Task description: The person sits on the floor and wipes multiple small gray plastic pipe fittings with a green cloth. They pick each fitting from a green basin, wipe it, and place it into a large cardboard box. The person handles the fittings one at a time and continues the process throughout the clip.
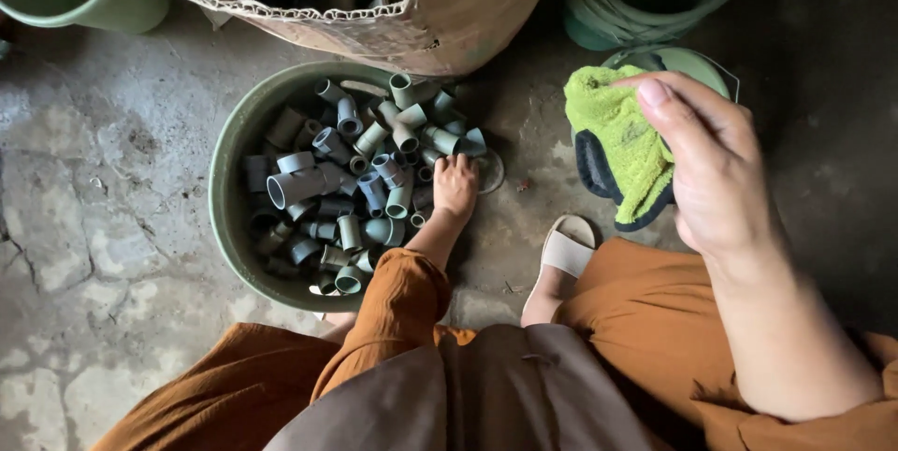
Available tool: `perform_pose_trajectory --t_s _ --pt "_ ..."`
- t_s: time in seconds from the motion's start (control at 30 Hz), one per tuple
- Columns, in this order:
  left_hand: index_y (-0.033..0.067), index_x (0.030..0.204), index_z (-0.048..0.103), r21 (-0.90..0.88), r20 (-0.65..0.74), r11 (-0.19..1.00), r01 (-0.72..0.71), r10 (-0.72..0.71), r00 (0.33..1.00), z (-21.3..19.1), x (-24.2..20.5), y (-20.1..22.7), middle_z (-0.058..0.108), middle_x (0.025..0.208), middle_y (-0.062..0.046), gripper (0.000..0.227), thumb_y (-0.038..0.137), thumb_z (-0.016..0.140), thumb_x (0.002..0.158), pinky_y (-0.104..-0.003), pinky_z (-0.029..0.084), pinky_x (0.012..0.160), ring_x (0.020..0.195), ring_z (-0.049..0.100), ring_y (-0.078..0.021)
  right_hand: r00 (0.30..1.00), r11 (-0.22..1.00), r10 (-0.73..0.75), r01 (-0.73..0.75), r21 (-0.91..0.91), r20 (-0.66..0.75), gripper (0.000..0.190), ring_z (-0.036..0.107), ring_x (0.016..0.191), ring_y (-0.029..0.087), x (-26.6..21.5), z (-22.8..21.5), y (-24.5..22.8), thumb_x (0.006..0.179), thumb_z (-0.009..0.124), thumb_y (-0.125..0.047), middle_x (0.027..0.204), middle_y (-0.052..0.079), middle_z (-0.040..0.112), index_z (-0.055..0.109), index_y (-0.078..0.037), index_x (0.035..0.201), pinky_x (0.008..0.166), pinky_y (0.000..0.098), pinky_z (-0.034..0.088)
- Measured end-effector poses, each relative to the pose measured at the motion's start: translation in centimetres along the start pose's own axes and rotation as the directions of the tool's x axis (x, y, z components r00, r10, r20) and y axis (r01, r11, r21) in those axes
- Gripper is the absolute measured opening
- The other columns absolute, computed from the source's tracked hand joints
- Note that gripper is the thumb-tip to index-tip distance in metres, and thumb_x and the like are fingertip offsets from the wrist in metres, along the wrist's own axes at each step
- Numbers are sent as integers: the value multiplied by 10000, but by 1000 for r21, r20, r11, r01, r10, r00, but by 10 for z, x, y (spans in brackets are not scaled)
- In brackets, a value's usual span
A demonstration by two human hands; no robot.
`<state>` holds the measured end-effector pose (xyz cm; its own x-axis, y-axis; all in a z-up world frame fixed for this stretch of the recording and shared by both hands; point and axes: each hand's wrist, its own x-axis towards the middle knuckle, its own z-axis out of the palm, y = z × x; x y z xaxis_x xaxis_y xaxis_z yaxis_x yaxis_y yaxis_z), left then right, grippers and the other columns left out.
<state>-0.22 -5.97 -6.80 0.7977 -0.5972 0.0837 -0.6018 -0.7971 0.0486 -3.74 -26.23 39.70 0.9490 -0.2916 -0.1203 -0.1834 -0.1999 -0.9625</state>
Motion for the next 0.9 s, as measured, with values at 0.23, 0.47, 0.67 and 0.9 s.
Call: perform_pose_trajectory --t_s 0.23,0.47,0.67,0.9 --pt "127 1105 674 -244 19 968 -59 65 998 -61 -30 61 592 1013 -91 268 140 461 944 -454 379 731 860 536 -291 1000 1000 -8 8 -5 7 257 655 1242 160 1 -4 5 1116 493 -211 1232 69 698 669 -45 1201 1153 269 503" --pt "132 1373 603 -42 395 990 -137 143 908 -25 15 51 475 1472 -188 450 204 362 1000 -472 376 1028 1260 475 -329 999 999 32 -32 -38 -8 285 607 1121 117 -4 -3 1 1111 499 -231 1156 53 684 679 -27 1198 1007 214 449" --pt "-1 1548 355 185 323 980 -75 12 946 9 76 11 477 1473 -219 608 248 355 993 -735 105 1189 1418 394 -411 999 999 45 -45 -19 -22 287 626 1103 135 -2 -4 0 1101 493 -214 1150 77 689 673 -8 1189 971 214 470" --pt "81 1297 668 362 41 915 -178 175 984 56 70 -6 620 1111 -112 465 268 418 953 -583 141 1283 1127 538 -335 1000 999 13 -13 -35 -10 288 637 1175 164 2 -2 1 1100 483 -194 1170 97 687 669 11 1179 1052 245 488"
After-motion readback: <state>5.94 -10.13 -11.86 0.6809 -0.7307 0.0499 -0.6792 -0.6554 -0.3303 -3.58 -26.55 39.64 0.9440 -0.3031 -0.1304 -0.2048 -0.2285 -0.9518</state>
